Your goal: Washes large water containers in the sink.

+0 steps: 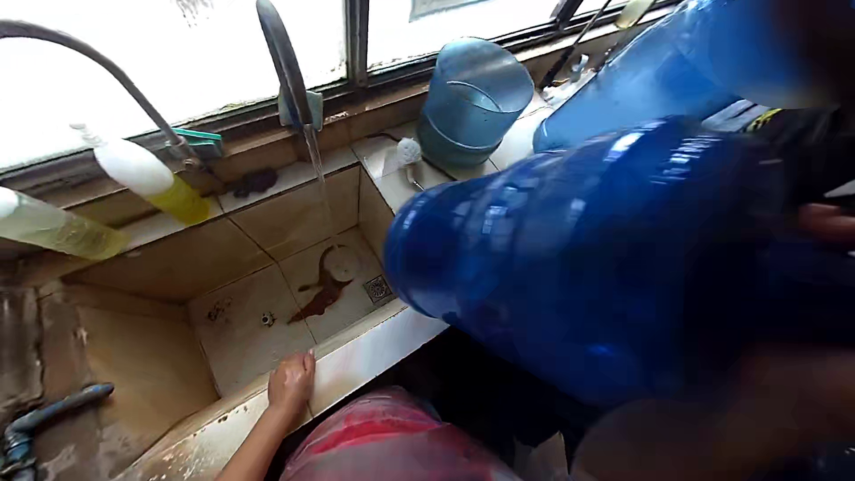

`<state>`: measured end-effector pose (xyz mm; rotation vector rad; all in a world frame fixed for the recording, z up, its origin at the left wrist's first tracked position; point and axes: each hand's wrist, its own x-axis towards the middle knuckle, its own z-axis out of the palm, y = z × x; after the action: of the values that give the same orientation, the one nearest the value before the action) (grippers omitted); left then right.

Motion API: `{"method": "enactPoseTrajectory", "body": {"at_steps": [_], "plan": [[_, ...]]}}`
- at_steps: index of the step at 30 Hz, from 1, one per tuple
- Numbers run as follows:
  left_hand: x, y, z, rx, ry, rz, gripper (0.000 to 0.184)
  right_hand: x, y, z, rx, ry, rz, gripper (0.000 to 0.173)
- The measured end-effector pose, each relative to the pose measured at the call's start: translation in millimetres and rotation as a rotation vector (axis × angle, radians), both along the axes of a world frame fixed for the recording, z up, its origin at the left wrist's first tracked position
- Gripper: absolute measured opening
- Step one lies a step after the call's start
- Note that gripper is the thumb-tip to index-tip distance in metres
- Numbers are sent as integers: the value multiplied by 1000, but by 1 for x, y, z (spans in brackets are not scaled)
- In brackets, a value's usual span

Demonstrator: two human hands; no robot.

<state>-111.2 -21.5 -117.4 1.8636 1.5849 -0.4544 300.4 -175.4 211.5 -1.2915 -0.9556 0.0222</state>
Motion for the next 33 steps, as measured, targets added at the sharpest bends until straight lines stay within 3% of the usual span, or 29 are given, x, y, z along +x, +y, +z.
{"method": "enactPoseTrajectory", "body": {"at_steps": [3, 7, 10, 12, 15, 18, 20, 22, 28, 33], "plan": [[7, -4, -3, 84, -21, 0, 59, -32, 117, -68, 67, -37, 234, 52], [7, -5, -10, 133, -84, 54, 54, -114, 229, -204, -51, 49, 485, 63], [7, -2, -15, 170, -113, 85, 51, -158, 276, -288, -361, 118, 514, 69], [8, -5, -16, 186, -124, 101, 50, -162, 286, -314, -636, 109, 619, 70], [8, -4, -18, 208, -118, 131, 48, -116, 296, -297, -853, -127, 740, 66], [9, -5, -20, 216, -112, 157, 48, -25, 297, -267, -1011, -383, 438, 40], [10, -5, -22, 237, -107, 179, 48, 31, 299, -266, -1279, -402, 224, 40], [10, -5, -23, 244, -99, 199, 48, 67, 300, -283, -1460, -393, 151, 46], [11, -6, -22, 237, -103, 227, 48, 81, 293, -289, -1223, -401, 116, 31], [10, -6, -21, 230, -81, 237, 48, 62, 292, -275, -1444, -409, 221, 38]]}}
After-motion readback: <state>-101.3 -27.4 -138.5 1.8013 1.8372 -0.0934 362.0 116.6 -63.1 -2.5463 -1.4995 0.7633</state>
